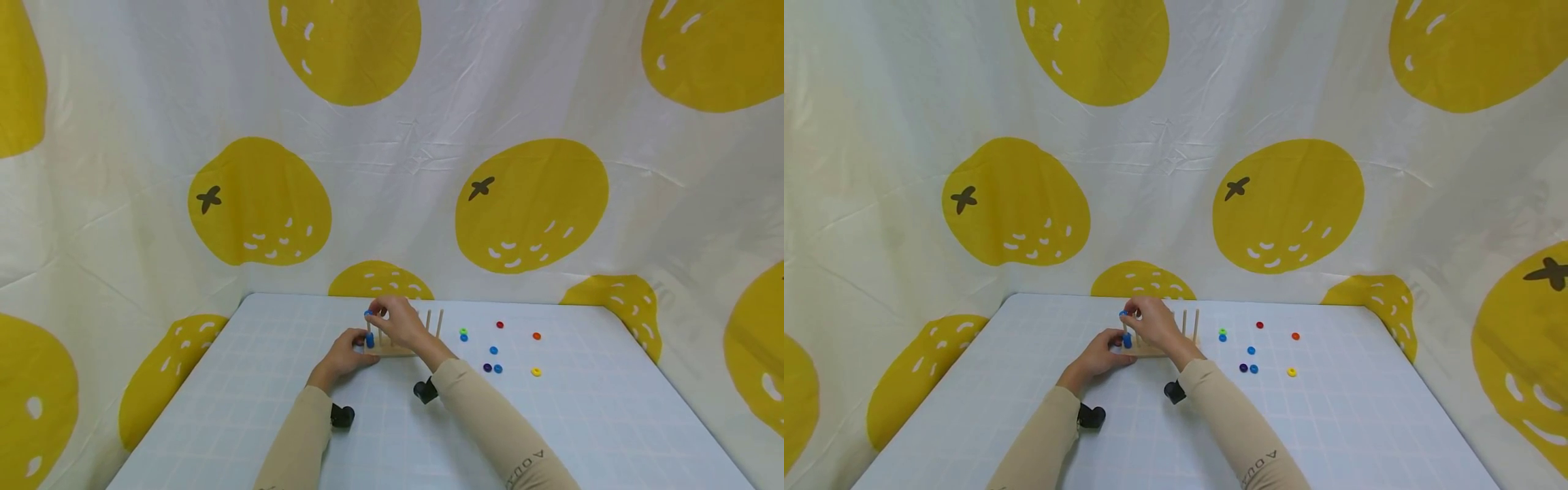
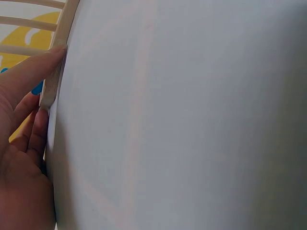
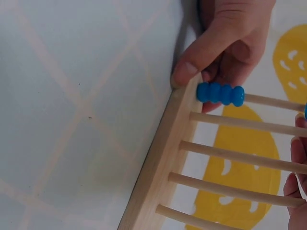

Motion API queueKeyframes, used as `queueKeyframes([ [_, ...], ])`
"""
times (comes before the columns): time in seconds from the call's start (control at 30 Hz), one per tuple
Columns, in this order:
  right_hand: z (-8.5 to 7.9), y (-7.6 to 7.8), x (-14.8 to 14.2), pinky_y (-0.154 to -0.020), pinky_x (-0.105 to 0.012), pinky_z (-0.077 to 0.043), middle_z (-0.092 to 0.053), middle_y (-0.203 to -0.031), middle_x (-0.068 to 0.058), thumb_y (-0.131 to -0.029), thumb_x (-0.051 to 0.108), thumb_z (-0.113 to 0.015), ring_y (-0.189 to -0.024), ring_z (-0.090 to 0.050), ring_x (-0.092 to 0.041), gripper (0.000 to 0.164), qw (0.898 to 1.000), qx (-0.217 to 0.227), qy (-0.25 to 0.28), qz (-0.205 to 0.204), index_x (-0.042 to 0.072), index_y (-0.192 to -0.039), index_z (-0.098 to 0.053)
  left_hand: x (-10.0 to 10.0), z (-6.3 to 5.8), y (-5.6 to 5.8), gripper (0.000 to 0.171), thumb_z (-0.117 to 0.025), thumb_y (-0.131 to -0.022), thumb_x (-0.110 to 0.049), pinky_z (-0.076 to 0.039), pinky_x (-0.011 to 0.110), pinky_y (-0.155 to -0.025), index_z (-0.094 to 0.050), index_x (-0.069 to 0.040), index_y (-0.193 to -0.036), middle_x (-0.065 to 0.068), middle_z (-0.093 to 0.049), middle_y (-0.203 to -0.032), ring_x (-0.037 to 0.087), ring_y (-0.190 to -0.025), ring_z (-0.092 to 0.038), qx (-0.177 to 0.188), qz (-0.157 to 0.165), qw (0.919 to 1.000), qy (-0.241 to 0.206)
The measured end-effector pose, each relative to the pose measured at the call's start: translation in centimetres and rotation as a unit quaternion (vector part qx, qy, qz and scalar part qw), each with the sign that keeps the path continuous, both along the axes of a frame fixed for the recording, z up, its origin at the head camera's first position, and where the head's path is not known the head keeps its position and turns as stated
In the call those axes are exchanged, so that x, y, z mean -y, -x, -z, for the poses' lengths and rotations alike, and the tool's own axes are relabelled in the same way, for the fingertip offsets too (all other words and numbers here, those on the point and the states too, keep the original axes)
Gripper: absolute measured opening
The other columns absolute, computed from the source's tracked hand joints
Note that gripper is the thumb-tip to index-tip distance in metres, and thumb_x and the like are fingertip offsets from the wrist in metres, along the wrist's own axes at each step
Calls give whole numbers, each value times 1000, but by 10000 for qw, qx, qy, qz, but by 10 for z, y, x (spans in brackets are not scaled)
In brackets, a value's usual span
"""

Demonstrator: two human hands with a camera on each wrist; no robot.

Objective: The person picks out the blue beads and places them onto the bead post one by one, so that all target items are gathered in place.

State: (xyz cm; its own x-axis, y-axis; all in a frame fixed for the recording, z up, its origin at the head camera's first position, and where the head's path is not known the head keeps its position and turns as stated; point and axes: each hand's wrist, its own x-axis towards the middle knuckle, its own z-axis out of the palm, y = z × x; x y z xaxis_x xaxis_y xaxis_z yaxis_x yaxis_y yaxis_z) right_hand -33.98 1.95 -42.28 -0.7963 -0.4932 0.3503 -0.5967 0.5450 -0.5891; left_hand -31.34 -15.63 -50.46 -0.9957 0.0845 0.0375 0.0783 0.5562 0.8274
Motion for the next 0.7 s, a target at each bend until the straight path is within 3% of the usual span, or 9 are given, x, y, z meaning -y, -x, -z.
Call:
queueKeyframes([
  [0.43,3,2,1,-72,-26,-50,-71,-98,3,-99,24,-70,-89,-60,-12,15,9999,110,64,26,11,-106,-73,1,-1,-1,64,-89,-78,-14,-44,52,-103,-59,4,-131,16,-62,-119,31,-110,-56,-25,45,10000,-45],
  [0.7,6,2,1,-71,-26,-49,-69,-96,4,-99,25,-70,-87,-59,-12,14,9995,-13,-300,126,13,-106,-74,0,0,-1,63,-90,-77,-14,-45,52,-101,-60,3,-130,15,-63,-115,30,-107,-56,-94,29,9999,-81],
])
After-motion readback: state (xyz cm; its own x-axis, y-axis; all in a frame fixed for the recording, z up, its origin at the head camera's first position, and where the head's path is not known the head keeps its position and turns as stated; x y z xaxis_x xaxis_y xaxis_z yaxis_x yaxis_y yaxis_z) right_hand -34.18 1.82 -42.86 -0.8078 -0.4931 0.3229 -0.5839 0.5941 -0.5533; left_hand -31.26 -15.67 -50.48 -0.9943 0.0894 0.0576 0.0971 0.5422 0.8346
